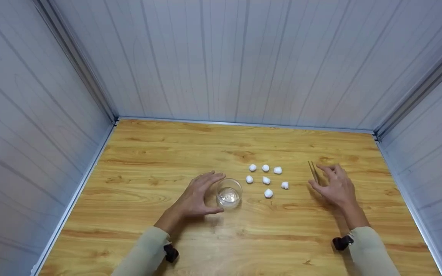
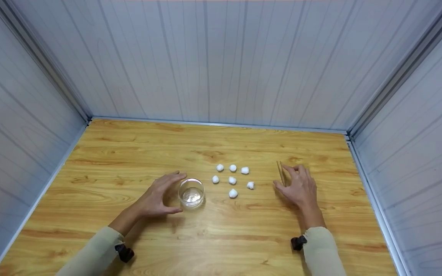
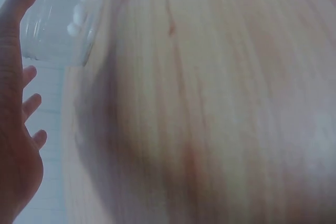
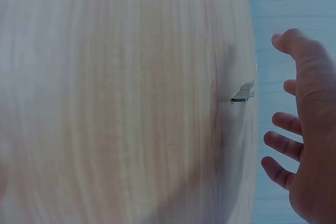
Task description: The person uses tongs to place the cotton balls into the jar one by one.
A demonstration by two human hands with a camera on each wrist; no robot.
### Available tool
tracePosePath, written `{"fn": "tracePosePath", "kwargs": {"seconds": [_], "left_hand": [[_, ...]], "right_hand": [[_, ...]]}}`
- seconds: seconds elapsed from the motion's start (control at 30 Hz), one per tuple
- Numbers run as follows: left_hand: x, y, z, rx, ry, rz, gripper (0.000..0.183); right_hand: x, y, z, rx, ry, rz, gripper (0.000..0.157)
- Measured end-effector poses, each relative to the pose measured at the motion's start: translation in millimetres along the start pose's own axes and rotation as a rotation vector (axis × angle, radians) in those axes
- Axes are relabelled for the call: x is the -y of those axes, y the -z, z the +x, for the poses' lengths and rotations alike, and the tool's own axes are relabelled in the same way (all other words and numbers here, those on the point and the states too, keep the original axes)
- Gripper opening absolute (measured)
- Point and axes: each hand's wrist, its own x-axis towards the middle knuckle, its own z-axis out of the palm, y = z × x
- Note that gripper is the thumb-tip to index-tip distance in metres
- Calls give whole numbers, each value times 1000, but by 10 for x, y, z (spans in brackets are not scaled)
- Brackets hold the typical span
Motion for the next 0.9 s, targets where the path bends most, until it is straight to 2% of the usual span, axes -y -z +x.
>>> {"fn": "tracePosePath", "kwargs": {"seconds": [0.3, 0.53, 0.7, 0.9], "left_hand": [[48, -86, -9, 22, -19, 74, 94], [59, -148, -14, 17, -13, 68, 94], [79, -199, -11, -2, -2, 46, 96], [115, -271, 4, -55, -41, 46, 97]], "right_hand": [[-30, -36, -27, 50, -61, 13, 64], [-36, -47, -9, 45, -70, 17, 65], [-42, -58, -9, 50, -72, 15, 65], [-29, -65, -1, 83, -114, 22, 68]]}}
